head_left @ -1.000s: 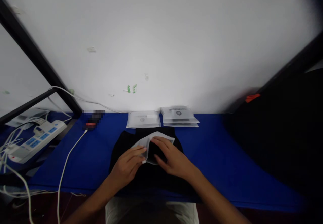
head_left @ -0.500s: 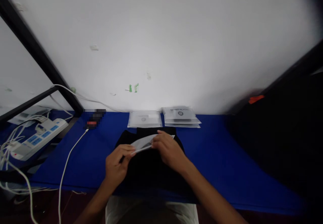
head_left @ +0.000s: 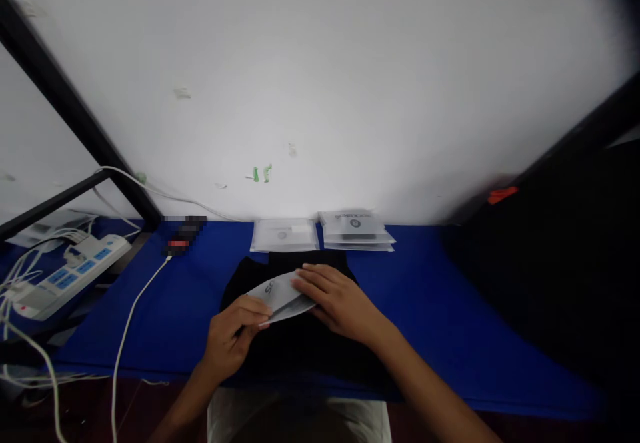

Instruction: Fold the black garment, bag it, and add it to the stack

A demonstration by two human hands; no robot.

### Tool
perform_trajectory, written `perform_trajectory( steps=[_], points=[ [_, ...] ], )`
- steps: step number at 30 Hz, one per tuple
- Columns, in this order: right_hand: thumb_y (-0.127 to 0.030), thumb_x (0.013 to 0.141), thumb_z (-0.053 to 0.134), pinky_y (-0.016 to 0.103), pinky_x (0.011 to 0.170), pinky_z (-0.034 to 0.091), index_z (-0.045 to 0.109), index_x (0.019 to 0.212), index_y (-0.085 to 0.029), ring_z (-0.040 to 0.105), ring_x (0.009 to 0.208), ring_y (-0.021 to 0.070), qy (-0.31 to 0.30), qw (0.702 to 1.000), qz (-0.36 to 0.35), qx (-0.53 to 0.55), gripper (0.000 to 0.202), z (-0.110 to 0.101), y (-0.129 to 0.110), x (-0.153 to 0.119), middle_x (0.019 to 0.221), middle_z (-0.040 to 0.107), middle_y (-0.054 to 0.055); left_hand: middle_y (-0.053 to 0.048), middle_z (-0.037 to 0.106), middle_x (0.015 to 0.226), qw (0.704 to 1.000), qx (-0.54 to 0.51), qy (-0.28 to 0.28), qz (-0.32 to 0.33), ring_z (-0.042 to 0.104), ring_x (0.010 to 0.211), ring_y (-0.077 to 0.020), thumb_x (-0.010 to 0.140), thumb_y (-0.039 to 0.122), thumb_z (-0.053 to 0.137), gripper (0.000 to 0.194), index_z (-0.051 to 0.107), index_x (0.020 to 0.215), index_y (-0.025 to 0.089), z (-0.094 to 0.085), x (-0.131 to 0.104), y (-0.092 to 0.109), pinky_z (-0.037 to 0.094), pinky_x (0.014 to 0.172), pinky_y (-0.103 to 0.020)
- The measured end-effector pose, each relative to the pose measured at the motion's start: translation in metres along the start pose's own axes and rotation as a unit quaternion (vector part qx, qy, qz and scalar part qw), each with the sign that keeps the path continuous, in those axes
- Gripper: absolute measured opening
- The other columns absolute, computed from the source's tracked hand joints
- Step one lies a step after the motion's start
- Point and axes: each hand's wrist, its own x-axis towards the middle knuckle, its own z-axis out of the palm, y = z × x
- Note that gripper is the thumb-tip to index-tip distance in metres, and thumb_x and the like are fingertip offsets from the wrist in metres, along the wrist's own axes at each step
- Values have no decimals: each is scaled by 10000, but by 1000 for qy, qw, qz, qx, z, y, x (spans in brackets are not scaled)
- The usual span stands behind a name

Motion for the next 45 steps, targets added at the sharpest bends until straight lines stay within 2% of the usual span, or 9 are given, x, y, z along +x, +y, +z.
perform_trajectory(
  steps=[3, 6, 10, 17, 24, 29, 32, 38, 45],
  points=[
    [-33, 809, 491, 392, 992, 485, 567, 1286, -153, 612, 1121, 228, -12, 1000, -17, -5, 498, 0, 5, 8, 1212, 672, 111, -58, 696, 1008, 996, 87, 9, -15, 670, 961, -189, 884, 134, 641, 182, 650, 1045, 219, -3, -3, 0, 566, 843, -339],
    [4, 784, 440, 416, 996, 483, 546, 1323, -183, 593, 1160, 235, 96, 994, 9, -49, 581, -16, 33, 6, 1254, 653, 99, -85, 644, 1138, 982, 178, 10, -58, 642, 1037, -208, 896, 234, 643, 275, 613, 1169, 245, -13, -17, -3, 557, 879, -369],
    [21, 804, 389, 501, 1094, 378, 440, 1432, -228, 446, 1333, 266, 210, 957, 129, -154, 677, -36, 94, -4, 1416, 529, 92, -79, 657, 1142, 958, 210, -165, -105, 632, 1058, -246, 884, 338, 654, 165, 685, 1031, 272, -30, -41, -9, 547, 889, -410],
    [-68, 783, 460, 496, 1074, 403, 391, 1444, -66, 459, 1316, 334, 25, 958, 224, -175, 665, -7, 174, -23, 1439, 473, 209, -84, 573, 1356, 908, 212, -330, -152, 507, 1266, -331, 754, 403, 783, 471, 652, 1204, 352, -46, -56, -13, 430, 1030, -565],
    [-194, 910, 447, 502, 1068, 411, 393, 1440, -134, 453, 1323, 305, 80, 976, 183, -83, 536, -8, 101, -39, 1418, 491, 188, -68, 605, 1315, 914, 189, -319, -166, 517, 1268, -268, 914, 288, 591, 160, 682, 1045, 286, -53, -52, -13, 449, 1035, -494],
    [-359, 859, 648, 448, 984, 498, 462, 1390, -226, 577, 1193, 280, -70, 986, 105, 112, 579, 2, 0, -67, 1301, 609, 125, -44, 697, 1087, 933, 179, -238, -203, 646, 1051, -205, 973, 285, 472, 161, 630, 972, 257, -53, -50, -11, 535, 899, -358],
    [-208, 809, 641, 457, 972, 500, 565, 1252, -212, 617, 1116, 281, -103, 978, 123, 131, 449, 6, -27, -81, 1195, 656, 102, -17, 702, 910, 936, 199, -183, -225, 684, 828, -176, 988, 309, 438, 176, 605, 980, 253, -49, -45, -15, 546, 731, -290],
    [-73, 847, 400, 361, 775, 559, 591, 1125, -183, 671, 907, 219, -32, 975, 204, 78, 354, 0, 2, -84, 1011, 685, 88, 4, 690, 847, 934, 271, -154, -175, 682, 739, -170, 1000, 329, 392, 213, 581, 962, 238, -36, -12, -44, 490, 643, -263],
    [-34, 734, 480, 385, 944, 490, 544, 1263, -106, 585, 1099, 253, -35, 964, 258, -49, 538, 16, 65, -52, 1176, 628, 144, -121, 648, 1012, 865, 428, -225, -139, 590, 959, -299, 934, 284, 526, 187, 631, 1017, 154, -9, 47, -86, 450, 807, -408]
  ],
)
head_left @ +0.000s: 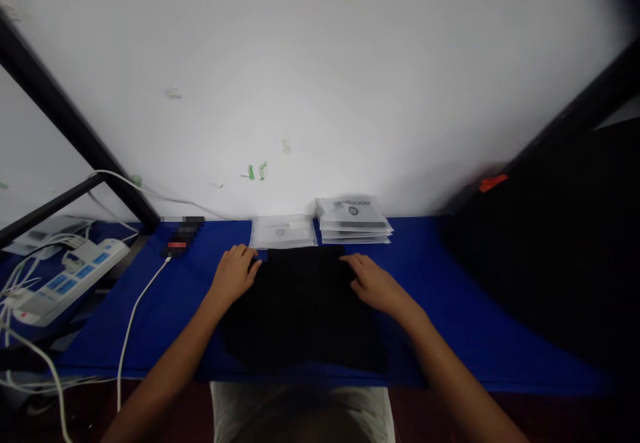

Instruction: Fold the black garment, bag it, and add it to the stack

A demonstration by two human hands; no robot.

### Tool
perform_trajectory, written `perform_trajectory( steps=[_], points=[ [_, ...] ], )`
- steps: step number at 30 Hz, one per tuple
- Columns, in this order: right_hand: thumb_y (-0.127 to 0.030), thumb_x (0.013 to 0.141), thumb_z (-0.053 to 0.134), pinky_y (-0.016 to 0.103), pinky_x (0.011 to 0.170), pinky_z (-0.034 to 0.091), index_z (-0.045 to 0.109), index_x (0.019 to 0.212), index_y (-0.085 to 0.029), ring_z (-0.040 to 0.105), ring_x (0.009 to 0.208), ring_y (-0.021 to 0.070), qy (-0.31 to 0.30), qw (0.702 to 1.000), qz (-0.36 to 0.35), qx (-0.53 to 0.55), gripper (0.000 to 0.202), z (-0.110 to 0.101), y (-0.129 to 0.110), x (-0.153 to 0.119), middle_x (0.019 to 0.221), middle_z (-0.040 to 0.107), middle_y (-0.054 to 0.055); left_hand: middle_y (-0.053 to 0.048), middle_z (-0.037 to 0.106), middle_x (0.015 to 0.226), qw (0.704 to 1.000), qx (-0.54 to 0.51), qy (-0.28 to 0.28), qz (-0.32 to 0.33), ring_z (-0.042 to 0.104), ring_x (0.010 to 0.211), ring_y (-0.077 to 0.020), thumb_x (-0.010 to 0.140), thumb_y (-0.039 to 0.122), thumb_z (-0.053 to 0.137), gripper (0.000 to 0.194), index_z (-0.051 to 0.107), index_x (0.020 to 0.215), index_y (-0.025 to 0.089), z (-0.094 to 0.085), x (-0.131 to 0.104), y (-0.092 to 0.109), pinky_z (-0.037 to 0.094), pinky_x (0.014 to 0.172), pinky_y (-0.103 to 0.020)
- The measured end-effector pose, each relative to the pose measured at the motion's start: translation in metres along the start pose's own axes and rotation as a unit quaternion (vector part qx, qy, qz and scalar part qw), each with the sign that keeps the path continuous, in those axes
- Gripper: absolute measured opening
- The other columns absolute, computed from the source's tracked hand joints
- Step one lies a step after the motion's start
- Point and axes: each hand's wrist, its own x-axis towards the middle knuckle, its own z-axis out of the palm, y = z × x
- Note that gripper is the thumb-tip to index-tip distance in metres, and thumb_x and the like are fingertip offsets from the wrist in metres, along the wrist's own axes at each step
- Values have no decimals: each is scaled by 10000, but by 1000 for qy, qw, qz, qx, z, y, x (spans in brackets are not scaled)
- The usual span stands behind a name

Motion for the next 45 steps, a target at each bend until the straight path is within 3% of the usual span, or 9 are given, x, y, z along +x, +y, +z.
perform_trajectory(
  steps=[9, 16, 19, 21, 24, 26, 31, 36, 45],
  points=[
    [-13, 823, 456, 433, 901, 474, 631, 1083, -97, 555, 1005, 297, 63, 997, -10, -38, 324, 13, 1, 52, 993, 627, 166, -109, 630, 1036, 998, -30, -32, 44, 581, 985, -284, 841, 205, 655, 159, 625, 992, 165, 24, 41, 17, 436, 820, -389],
    [-138, 934, 443, 385, 783, 504, 598, 1128, -171, 559, 904, 237, 133, 980, -133, 65, 251, -16, -7, -3, 969, 617, 105, -56, 633, 929, 986, -136, 7, 93, 577, 905, -231, 809, 98, 562, 156, 567, 930, 196, -14, -13, 32, 434, 806, -362],
    [-170, 939, 480, 364, 729, 492, 631, 1037, -193, 584, 798, 205, 74, 975, -181, 109, 181, -16, -13, -37, 833, 629, 62, -27, 650, 883, 959, -219, -73, 163, 596, 860, -208, 816, 181, 612, 173, 587, 981, 225, -20, -41, 36, 448, 833, -358],
    [-178, 939, 493, 361, 712, 484, 647, 982, -193, 589, 750, 193, 40, 976, -185, 112, 161, -11, -16, -50, 767, 628, 43, -20, 655, 857, 957, -247, -59, 139, 606, 847, -198, 875, 260, 581, 127, 604, 998, 235, -15, -46, 27, 455, 850, -358],
    [-185, 944, 490, 373, 725, 482, 651, 986, -181, 598, 764, 198, 58, 975, -180, 120, 166, -6, -21, -52, 771, 643, 50, -57, 650, 916, 976, -207, 71, -9, 596, 897, -230, 904, 305, 534, 196, 613, 1056, 211, -1, -34, -3, 453, 876, -412],
    [-187, 950, 482, 379, 739, 482, 643, 1011, -174, 602, 780, 201, 84, 972, -181, 125, 173, -7, -24, -46, 797, 657, 60, -96, 643, 1040, 976, -179, 97, -78, 572, 1005, -279, 823, 304, 622, 300, 610, 1102, 195, 8, -21, -24, 432, 926, -476],
    [-198, 963, 457, 350, 708, 476, 641, 1038, -175, 608, 778, 195, 86, 972, -181, 119, 200, -5, -30, -30, 830, 673, 66, -57, 660, 1047, 970, -233, 56, -32, 585, 1015, -235, 774, 166, 576, 79, 623, 816, 213, -1, -17, -39, 446, 935, -418],
    [-195, 972, 437, 328, 654, 433, 639, 967, -170, 572, 693, 180, 67, 976, -174, 109, 203, 8, -27, -34, 744, 653, 55, -49, 635, 949, 952, -294, -47, 74, 580, 927, -194, 867, 184, 469, 203, 606, 719, 199, -28, -50, -27, 442, 887, -366],
    [-180, 962, 444, 340, 671, 431, 620, 949, -176, 571, 711, 192, 73, 980, -147, 112, 176, 17, -27, -37, 762, 656, 54, -77, 570, 1114, 984, -168, -40, -45, 519, 1024, -269, 834, 354, 641, 282, 607, 1088, 237, -7, -75, -41, 462, 890, -428]
  ],
)
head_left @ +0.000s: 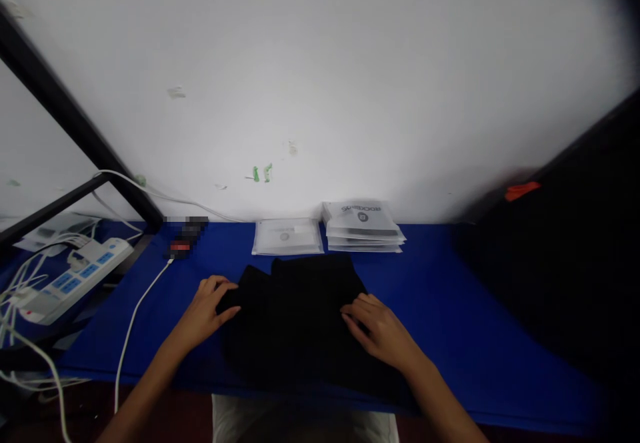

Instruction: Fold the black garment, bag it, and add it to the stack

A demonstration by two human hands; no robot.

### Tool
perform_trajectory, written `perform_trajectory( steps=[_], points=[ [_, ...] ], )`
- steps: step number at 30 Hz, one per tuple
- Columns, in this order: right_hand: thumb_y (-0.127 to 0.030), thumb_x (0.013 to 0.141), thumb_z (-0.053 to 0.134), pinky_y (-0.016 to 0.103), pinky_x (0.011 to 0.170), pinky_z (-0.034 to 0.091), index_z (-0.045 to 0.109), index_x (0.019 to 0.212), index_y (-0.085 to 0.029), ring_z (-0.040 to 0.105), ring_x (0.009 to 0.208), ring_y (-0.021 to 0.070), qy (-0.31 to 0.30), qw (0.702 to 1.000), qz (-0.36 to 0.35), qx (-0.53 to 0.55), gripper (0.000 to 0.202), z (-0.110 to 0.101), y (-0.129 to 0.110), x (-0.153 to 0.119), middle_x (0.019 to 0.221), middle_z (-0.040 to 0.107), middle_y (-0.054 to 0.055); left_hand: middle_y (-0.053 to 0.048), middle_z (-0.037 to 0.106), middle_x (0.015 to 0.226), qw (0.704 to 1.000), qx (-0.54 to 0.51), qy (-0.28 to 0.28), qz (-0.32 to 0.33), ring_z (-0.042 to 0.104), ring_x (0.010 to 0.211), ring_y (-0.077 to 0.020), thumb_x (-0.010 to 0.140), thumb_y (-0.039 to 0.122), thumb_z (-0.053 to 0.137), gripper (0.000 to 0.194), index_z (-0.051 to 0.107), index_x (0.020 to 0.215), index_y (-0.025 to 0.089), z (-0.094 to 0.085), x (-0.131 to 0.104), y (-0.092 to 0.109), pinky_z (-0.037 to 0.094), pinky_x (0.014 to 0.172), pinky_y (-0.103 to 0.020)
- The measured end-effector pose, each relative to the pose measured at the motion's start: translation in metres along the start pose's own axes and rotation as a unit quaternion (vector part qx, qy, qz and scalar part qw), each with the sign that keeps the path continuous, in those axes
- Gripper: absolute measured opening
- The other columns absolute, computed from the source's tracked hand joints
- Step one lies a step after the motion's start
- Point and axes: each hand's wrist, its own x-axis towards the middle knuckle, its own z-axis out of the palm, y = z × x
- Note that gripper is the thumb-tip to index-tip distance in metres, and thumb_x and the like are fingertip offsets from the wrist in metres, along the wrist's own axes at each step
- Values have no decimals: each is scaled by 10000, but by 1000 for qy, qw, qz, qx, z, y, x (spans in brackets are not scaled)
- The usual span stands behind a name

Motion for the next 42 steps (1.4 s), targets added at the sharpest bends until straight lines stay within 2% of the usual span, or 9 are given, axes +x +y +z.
perform_trajectory(
  steps=[5, 10, 14, 18, 19, 24, 30, 36, 42],
  points=[
    [-182, 956, 457, 358, 697, 454, 620, 986, -178, 581, 752, 203, 43, 999, 20, -12, 165, 1, 4, -4, 820, 653, 68, -50, 595, 902, 998, 44, -47, -26, 552, 870, -244, 823, 230, 562, 50, 523, 801, 207, -6, -1, 16, 448, 778, -372],
    [-185, 945, 483, 402, 828, 491, 606, 1123, -184, 601, 957, 236, 44, 999, 5, 1, 216, -3, 2, -4, 1006, 659, 105, -1, 581, 785, 988, 25, -65, -139, 601, 725, -221, 757, 225, 563, 204, 499, 951, 222, -26, 1, 17, 440, 670, -325],
    [-224, 947, 499, 437, 927, 484, 619, 1168, -210, 577, 1108, 254, -24, 999, -23, 14, 252, -2, -5, 0, 1151, 642, 106, 12, 599, 824, 975, -64, 78, -197, 611, 635, -192, 756, 350, 618, 437, 457, 1143, 229, -40, 14, 15, 467, 615, -311],
    [-256, 942, 513, 443, 955, 484, 631, 1171, -209, 576, 1142, 254, -35, 999, -22, 22, 261, 0, -6, 2, 1182, 642, 109, -41, 619, 967, 947, -134, 266, -119, 642, 910, -221, 783, 359, 637, 445, 471, 1171, 216, -16, 27, 45, 512, 823, -361],
    [-258, 943, 511, 443, 955, 486, 633, 1171, -210, 580, 1137, 253, -35, 999, -20, 23, 263, 0, -6, 1, 1179, 645, 109, -59, 622, 1030, 950, -136, 267, -90, 633, 962, -224, 800, 347, 632, 400, 494, 1151, 216, -6, 29, 55, 505, 868, -375],
    [-258, 950, 495, 458, 950, 489, 630, 1181, -217, 584, 1132, 257, -31, 999, -12, 30, 271, 1, -5, -1, 1175, 648, 112, -52, 658, 1135, 990, -137, 15, 44, 606, 1072, -232, 860, 329, 630, 434, 508, 1272, 267, 31, 19, 85, 483, 961, -419],
    [-265, 947, 506, 449, 944, 494, 639, 1150, -219, 588, 1120, 253, -21, 998, -7, 51, 247, 1, -4, -2, 1156, 655, 108, -104, 557, 1235, 975, -105, 188, -60, 532, 1175, -259, 943, 408, 486, 343, 538, 1232, 232, 37, 0, 58, 449, 1009, -481],
    [-250, 949, 507, 457, 935, 499, 625, 1142, -204, 592, 1105, 249, -22, 997, -5, 69, 231, -2, -3, 0, 1140, 659, 113, -144, 507, 1297, 979, -3, 149, -140, 428, 1247, -388, 801, 543, 636, 396, 641, 971, 185, 54, -7, 47, 380, 1015, -617],
    [-225, 940, 520, 452, 926, 509, 613, 1135, -207, 598, 1087, 246, 1, 996, 7, 84, 217, -5, -4, -2, 1138, 658, 115, -99, 570, 1148, 965, -71, 226, -109, 544, 1111, -288, 823, 312, 603, 126, 519, 829, 217, 31, 17, 65, 453, 969, -483]
  ],
)
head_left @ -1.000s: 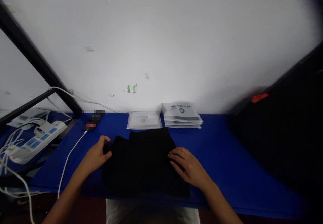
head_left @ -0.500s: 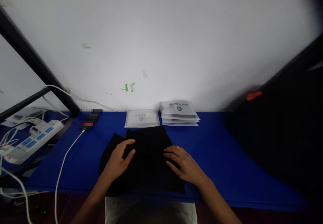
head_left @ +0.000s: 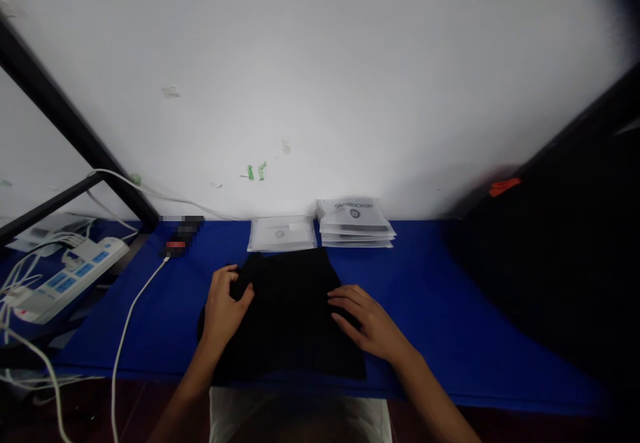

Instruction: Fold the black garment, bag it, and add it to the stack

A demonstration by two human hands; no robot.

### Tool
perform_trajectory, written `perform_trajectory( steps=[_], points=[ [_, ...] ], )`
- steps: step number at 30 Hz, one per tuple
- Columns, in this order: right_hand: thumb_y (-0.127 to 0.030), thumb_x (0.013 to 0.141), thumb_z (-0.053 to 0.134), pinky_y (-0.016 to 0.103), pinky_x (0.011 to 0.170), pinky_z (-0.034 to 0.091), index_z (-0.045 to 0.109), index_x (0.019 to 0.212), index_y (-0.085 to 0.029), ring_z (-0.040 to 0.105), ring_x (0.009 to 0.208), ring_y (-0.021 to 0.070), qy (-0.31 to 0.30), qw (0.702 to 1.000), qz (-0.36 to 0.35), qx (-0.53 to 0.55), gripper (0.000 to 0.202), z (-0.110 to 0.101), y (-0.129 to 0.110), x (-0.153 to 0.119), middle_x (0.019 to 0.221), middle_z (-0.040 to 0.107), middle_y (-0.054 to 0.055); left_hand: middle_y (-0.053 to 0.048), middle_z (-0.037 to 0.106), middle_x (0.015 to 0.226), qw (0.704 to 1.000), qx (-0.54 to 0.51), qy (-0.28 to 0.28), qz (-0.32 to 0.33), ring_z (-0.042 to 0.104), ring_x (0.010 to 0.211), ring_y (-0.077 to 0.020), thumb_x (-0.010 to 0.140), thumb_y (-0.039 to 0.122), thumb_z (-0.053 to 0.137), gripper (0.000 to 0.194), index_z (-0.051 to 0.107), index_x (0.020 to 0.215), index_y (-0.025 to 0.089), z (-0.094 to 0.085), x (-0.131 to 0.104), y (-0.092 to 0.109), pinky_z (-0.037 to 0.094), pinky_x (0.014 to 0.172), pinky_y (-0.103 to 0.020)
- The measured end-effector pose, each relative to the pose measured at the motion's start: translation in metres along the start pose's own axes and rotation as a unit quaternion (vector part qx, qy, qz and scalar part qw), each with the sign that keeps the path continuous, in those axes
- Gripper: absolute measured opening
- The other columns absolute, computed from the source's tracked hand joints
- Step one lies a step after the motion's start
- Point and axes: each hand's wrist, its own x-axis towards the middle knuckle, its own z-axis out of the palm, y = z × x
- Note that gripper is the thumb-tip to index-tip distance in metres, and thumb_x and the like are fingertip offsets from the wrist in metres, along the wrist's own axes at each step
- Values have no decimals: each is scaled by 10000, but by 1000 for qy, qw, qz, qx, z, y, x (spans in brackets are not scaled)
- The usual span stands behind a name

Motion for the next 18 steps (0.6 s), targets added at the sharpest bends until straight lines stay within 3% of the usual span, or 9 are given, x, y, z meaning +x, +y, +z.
perform_trajectory(
  steps=[2, 3, 5, 7, 9, 14, 18],
  points=[
    [-223, 940, 518, 450, 920, 513, 613, 1130, -211, 600, 1077, 244, 4, 1000, 1, 4, 212, -1, 0, 0, 1127, 662, 113, -87, 576, 1117, 999, -40, 17, 20, 572, 1065, -256, 830, 282, 594, 117, 500, 863, 222, -2, 8, 12, 471, 938, -440],
    [-221, 942, 517, 448, 921, 513, 611, 1130, -211, 599, 1077, 242, 3, 1000, 1, 6, 211, -1, 0, 0, 1125, 662, 112, -84, 582, 1117, 998, -54, 0, 45, 576, 1061, -246, 840, 270, 590, 110, 505, 890, 222, -2, 10, 18, 472, 934, -426],
    [-218, 944, 517, 441, 927, 508, 605, 1131, -206, 593, 1077, 236, 0, 1000, 2, 8, 207, -1, 0, 0, 1118, 661, 109, -84, 593, 1156, 986, -52, -100, 122, 570, 1094, -248, 847, 276, 614, 152, 538, 970, 226, 2, 9, 29, 459, 948, -425],
    [-217, 945, 520, 434, 929, 504, 600, 1134, -200, 589, 1073, 231, -5, 1000, 3, 9, 207, 0, 1, 1, 1107, 662, 107, -93, 591, 1213, 956, -10, -222, 189, 546, 1152, -287, 798, 333, 704, 286, 572, 1032, 233, 10, 5, 38, 436, 971, -463],
    [-216, 945, 521, 428, 925, 505, 598, 1136, -197, 589, 1064, 228, -6, 1000, 2, 10, 207, 0, 2, 1, 1092, 664, 104, -110, 584, 1236, 936, 41, -276, 215, 526, 1180, -327, 715, 342, 792, 405, 591, 1046, 223, 18, 0, 42, 421, 976, -496],
    [-214, 939, 517, 433, 924, 508, 568, 1195, -209, 597, 1064, 232, 10, 1000, -8, 10, 261, -1, -1, 2, 1112, 659, 110, -98, 617, 1140, 938, 72, -229, 251, 559, 1112, -299, 750, 114, 679, 269, 624, 999, 200, 24, -3, 43, 429, 941, -475],
    [-253, 865, 595, 548, 1030, 412, 383, 1419, -197, 474, 1281, 310, 41, 998, -11, -56, 596, 4, -15, 13, 1386, 511, 182, -88, 634, 1092, 948, 4, -163, 275, 590, 1042, -268, 774, 118, 630, 247, 659, 997, 220, 18, -1, 50, 451, 911, -451]
  ],
)
